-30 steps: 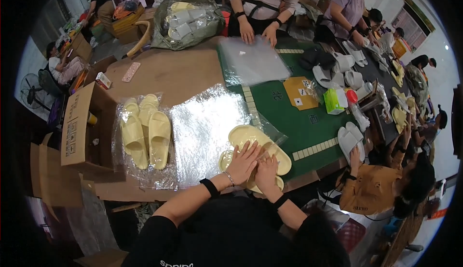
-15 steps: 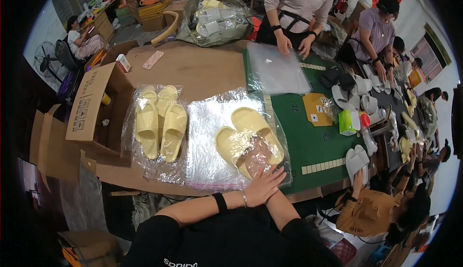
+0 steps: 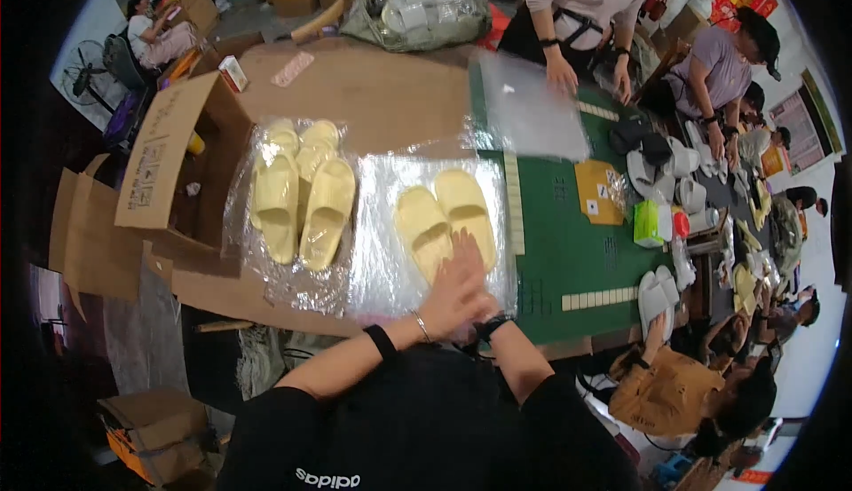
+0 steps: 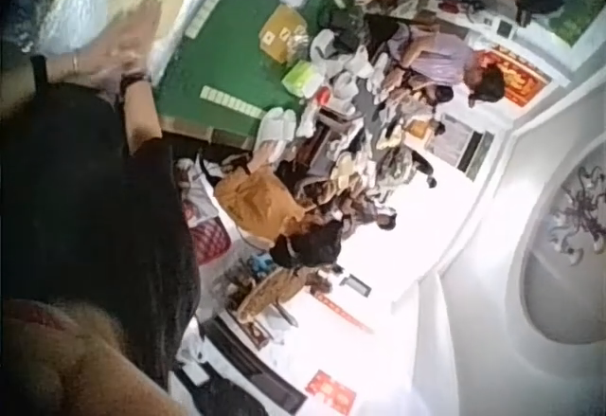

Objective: Packaging finished plastic slippers into plastic bags and placing them into a collection sack.

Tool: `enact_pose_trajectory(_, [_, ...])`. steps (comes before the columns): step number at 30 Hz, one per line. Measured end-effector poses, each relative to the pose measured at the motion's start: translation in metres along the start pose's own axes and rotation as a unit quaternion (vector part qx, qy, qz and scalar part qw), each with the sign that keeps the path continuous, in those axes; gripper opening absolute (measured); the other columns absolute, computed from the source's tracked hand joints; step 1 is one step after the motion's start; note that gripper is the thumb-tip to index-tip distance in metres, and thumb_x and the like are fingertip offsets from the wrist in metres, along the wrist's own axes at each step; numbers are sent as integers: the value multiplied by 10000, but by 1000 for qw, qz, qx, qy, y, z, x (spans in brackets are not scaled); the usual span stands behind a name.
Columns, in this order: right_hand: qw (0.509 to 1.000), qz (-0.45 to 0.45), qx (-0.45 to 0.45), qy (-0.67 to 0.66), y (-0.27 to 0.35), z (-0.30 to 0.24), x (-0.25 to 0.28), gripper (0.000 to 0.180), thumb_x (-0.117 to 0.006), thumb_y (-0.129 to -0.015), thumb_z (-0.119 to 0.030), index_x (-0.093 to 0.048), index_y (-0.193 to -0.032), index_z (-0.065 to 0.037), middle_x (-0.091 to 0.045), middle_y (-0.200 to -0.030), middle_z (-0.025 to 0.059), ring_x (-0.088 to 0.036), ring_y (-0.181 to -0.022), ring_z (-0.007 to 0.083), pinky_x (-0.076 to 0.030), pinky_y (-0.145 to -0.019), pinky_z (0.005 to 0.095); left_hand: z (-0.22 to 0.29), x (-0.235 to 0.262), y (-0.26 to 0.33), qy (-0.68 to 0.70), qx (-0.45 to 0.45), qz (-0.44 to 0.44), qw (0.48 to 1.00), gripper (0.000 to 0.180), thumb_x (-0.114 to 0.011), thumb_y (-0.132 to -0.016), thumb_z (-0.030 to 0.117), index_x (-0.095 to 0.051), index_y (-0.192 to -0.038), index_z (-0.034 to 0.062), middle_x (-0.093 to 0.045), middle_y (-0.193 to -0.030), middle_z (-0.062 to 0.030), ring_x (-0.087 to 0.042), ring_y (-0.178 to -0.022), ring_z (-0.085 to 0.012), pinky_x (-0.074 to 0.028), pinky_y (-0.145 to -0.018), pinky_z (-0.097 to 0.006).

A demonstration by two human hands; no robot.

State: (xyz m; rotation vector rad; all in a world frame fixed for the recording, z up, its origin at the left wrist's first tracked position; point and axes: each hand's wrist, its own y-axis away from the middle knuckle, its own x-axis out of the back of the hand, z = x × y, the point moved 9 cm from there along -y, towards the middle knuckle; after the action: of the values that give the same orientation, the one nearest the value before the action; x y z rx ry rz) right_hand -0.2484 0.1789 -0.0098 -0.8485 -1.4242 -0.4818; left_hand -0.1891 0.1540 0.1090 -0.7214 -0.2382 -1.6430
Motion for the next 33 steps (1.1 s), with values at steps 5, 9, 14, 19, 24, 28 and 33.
enact_pose_trajectory(5, [869,-239,-75,-427,104,7,28,388,-491,-779,-97,-517,-1161,-34,-477,-1202,195,-463,-1106,303,-376,-927,374,-151,34,74,-77,304,244,918,734,-639,-739,276,-280,-1292,-47,-352,-1226,-306,-325,-1150,-406,-229,-994,-469])
enact_pose_trajectory(9, [712,-176,-372,-569,173,97,22,198,-439,-754,-33,-607,-828,42,-626,-851,110,-568,-791,190,-438,-751,273,-214,10,103,31,419,262,869,787,-701,-675,315,-321,-1251,-63,-473,-1074,-310,-447,-1030,-405,-360,-888,-430])
enact_pose_trajectory(14, [784,180,-462,-373,136,159,74,274,-453,-867,-180,-541,-988,50,-562,-922,136,-519,-839,214,-411,-783,334,-218,11,101,-4,458,232,858,658,-696,-685,323,-428,-1120,-92,-516,-1052,-260,-513,-968,-355,-410,-831,-408])
enact_pose_trajectory(19, [850,-61,-431,-296,68,122,28,596,-594,-790,-347,-419,-1211,37,-514,-1118,208,-513,-1013,279,-405,-849,351,-232,-32,90,132,563,128,806,699,-683,-702,350,-391,-1167,-83,-535,-1022,-220,-560,-878,-299,-442,-801,-347])
enact_pose_trajectory(24, [891,18,-340,-298,56,109,28,103,-537,-787,-68,-550,-789,34,-553,-637,116,-500,-571,205,-416,-576,304,-260,-96,75,162,317,-14,934,107,-609,-632,125,-617,-728,81,-580,-653,-103,-566,-593,-237,-451,-481,-367])
enact_pose_trajectory(28, [874,88,-284,-384,51,87,45,65,-479,-841,-59,-501,-833,2,-512,-833,61,-464,-736,110,-387,-642,239,-255,-105,84,-183,157,-129,962,226,-550,-723,203,-641,-793,9,-631,-840,-191,-612,-730,-320,-488,-652,-389])
enact_pose_trajectory(33, [693,45,-319,-645,47,70,56,127,-414,-883,-83,-468,-977,-15,-496,-1041,73,-480,-914,137,-413,-777,271,-244,-85,104,472,554,180,662,362,-545,-801,300,-591,-957,-24,-622,-885,-137,-614,-752,-231,-496,-651,-346])
